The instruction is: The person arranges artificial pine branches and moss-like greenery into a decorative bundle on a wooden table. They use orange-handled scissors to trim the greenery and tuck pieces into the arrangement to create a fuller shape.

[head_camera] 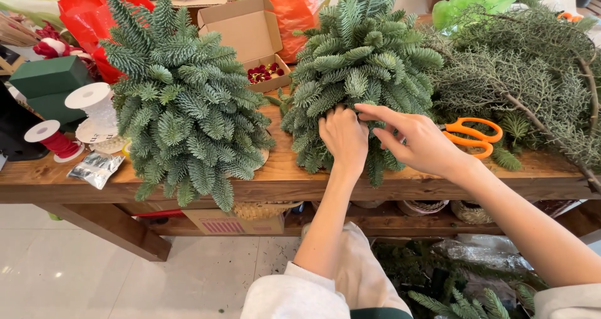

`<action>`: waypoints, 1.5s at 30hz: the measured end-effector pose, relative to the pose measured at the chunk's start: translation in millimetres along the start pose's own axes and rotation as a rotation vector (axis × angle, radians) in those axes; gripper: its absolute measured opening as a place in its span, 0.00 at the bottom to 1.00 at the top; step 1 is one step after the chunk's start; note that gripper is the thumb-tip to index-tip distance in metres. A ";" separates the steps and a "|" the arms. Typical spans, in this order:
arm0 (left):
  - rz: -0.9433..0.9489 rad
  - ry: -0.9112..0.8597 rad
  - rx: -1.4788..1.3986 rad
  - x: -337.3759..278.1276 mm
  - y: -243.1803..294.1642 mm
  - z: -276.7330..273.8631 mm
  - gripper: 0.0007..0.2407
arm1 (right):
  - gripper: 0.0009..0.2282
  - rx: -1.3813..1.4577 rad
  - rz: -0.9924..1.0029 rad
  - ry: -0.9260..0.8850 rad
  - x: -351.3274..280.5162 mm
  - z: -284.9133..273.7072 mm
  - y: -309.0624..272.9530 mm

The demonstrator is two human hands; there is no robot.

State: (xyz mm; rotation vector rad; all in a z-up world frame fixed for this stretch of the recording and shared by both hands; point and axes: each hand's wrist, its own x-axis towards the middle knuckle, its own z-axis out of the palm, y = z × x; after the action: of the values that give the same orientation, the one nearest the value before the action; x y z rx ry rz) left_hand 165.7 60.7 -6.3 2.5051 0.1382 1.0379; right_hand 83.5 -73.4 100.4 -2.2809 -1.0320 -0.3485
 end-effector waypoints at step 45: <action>0.044 0.064 -0.037 4.9 0.8 -12.0 0.05 | 0.24 0.062 -0.011 0.043 -15.3 -8.2 5.5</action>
State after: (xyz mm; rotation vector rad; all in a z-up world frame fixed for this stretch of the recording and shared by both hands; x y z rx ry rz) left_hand 160.8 65.3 4.8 2.4528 0.0819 1.1283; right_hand 77.5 -90.3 97.5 -2.2043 -1.0197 -0.3635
